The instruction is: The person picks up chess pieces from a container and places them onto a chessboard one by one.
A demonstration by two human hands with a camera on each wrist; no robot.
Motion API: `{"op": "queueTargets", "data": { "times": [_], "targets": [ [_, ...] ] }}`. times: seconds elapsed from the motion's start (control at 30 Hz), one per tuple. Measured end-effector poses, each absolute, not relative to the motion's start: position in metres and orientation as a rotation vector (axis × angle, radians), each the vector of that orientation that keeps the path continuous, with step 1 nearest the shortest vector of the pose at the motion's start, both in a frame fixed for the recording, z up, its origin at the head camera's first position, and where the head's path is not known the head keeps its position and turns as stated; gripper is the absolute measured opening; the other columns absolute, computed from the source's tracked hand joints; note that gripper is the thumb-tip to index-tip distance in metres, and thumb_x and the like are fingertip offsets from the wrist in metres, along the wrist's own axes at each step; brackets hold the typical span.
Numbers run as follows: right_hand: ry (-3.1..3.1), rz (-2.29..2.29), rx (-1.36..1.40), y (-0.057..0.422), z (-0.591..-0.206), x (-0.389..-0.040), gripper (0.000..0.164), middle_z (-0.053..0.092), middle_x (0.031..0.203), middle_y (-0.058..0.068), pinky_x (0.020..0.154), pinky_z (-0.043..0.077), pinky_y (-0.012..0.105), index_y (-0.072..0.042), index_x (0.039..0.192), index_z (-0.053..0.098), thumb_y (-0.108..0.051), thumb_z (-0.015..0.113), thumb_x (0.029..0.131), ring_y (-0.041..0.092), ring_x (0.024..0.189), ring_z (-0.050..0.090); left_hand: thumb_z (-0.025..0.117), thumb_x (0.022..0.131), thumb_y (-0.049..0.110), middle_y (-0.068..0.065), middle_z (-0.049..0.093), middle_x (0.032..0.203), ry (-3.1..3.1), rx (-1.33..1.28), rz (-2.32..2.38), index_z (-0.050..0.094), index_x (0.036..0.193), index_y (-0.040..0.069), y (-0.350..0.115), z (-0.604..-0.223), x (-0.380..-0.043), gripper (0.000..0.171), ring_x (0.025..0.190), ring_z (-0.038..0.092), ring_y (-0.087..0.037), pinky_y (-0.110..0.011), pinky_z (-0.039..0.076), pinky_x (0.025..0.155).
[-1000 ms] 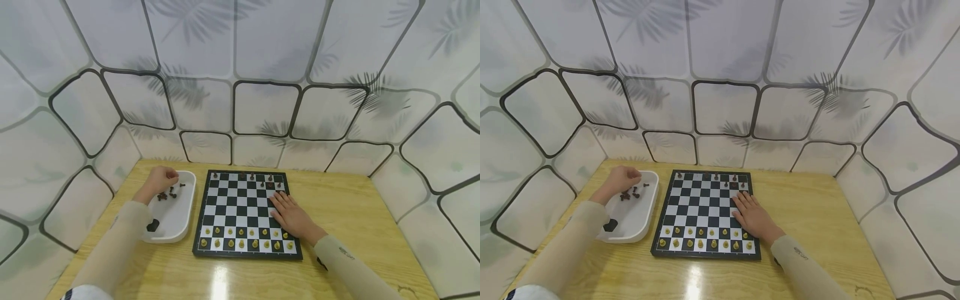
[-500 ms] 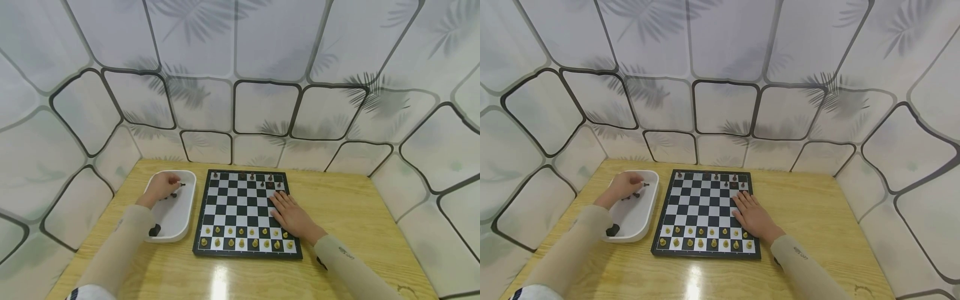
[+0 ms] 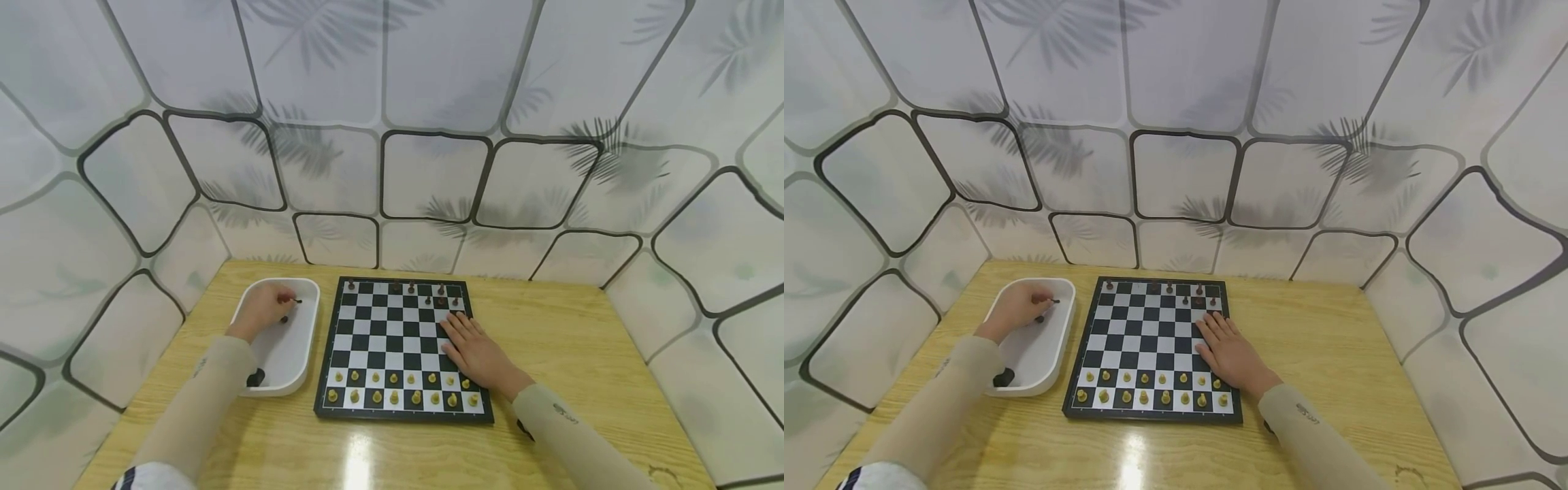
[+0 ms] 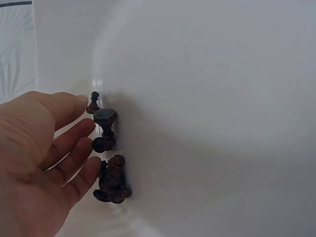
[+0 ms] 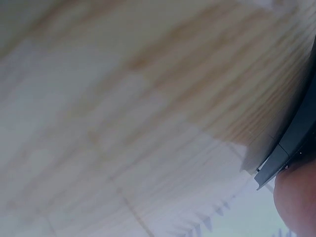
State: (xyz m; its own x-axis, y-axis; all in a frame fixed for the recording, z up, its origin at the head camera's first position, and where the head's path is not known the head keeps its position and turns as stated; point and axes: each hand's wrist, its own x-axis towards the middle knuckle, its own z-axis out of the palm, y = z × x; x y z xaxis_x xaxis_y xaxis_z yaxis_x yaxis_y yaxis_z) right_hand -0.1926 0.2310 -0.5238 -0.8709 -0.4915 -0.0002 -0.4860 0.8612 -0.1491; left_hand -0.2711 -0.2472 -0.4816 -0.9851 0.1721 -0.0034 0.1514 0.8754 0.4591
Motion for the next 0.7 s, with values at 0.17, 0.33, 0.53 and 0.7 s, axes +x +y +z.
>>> {"op": "queueTargets", "data": {
  "times": [0.17, 0.33, 0.53, 0.7],
  "targets": [
    [2.995, -0.228, -0.783, 0.231, -0.522, -0.191, 0.064, 0.029, 0.172, 0.020, 0.130, 0.024, 0.057, -0.003, 0.163, 0.035, -0.042, 0.042, 0.113, 0.041, 0.161, 0.024, 0.067, 0.100, 0.013, -0.016, 0.077, 0.107, 2.997, 0.301, 0.733, 0.077, 0.121, 0.002, -0.246, -0.484, -0.272, 0.026, 0.081, 0.067, -0.019, -0.035, 0.057, 0.071],
    [2.984, -0.232, -0.784, 0.231, -0.523, -0.191, 0.064, 0.029, 0.172, 0.019, 0.131, 0.023, 0.056, -0.003, 0.164, 0.034, -0.043, 0.040, 0.114, 0.040, 0.161, 0.023, 0.066, 0.101, 0.012, -0.018, 0.077, 0.110, 2.978, 0.299, 0.730, 0.075, 0.123, 0.000, -0.244, -0.490, -0.276, 0.027, 0.079, 0.069, -0.018, -0.035, 0.058, 0.072],
    [2.986, -0.244, -0.784, 0.231, -0.524, -0.192, 0.064, 0.029, 0.172, 0.019, 0.131, 0.023, 0.056, -0.004, 0.164, 0.035, -0.043, 0.041, 0.113, 0.040, 0.161, 0.023, 0.065, 0.102, 0.010, -0.018, 0.078, 0.108, 2.963, 0.281, 0.741, 0.074, 0.125, -0.002, -0.242, -0.493, -0.278, 0.028, 0.078, 0.069, -0.016, -0.036, 0.059, 0.073],
    [2.995, -0.233, -0.783, 0.232, -0.524, -0.193, 0.064, 0.029, 0.172, 0.019, 0.131, 0.023, 0.057, -0.004, 0.164, 0.035, -0.042, 0.040, 0.114, 0.041, 0.161, 0.023, 0.066, 0.100, 0.007, -0.015, 0.078, 0.097, 2.965, 0.294, 0.757, 0.075, 0.120, -0.003, -0.241, -0.494, -0.280, 0.025, 0.073, 0.068, -0.015, -0.034, 0.058, 0.070]
  ]
}}
